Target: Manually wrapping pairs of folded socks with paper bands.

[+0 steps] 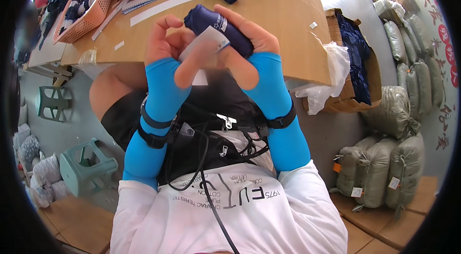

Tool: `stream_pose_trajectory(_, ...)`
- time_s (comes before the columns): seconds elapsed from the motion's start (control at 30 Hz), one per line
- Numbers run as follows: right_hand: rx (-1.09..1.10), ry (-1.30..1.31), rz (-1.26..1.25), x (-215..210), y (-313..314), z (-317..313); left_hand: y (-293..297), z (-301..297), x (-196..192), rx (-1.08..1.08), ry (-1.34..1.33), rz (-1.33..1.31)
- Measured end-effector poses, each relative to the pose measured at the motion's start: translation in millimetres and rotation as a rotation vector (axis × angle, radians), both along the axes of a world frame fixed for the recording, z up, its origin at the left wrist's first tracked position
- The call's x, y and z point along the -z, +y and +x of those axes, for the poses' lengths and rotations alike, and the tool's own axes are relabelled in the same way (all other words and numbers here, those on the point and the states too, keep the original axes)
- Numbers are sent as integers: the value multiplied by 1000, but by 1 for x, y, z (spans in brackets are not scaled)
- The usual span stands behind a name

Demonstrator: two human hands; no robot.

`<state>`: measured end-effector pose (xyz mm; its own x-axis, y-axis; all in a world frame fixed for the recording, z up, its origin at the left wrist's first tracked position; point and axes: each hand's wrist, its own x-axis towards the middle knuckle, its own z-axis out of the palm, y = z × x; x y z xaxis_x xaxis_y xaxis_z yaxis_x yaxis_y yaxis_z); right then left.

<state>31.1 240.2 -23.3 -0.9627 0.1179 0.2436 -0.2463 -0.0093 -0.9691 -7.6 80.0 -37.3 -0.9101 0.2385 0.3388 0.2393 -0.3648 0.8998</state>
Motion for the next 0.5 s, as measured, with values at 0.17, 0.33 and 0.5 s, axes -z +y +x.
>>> stream_pose_trajectory(0.17, -11, 76, 88, 10, -7, -7, -7, -11, 3, 14, -77, -5)
stream_pose_trajectory(0.33, 28, 22, 102, 5, -19, -3, -15, -14, 5, 8, -93, -65)
stream_pose_trajectory(0.5, 4, 11, 32, 2, -23, 0, -11, -9, 5, 1, -85, 13)
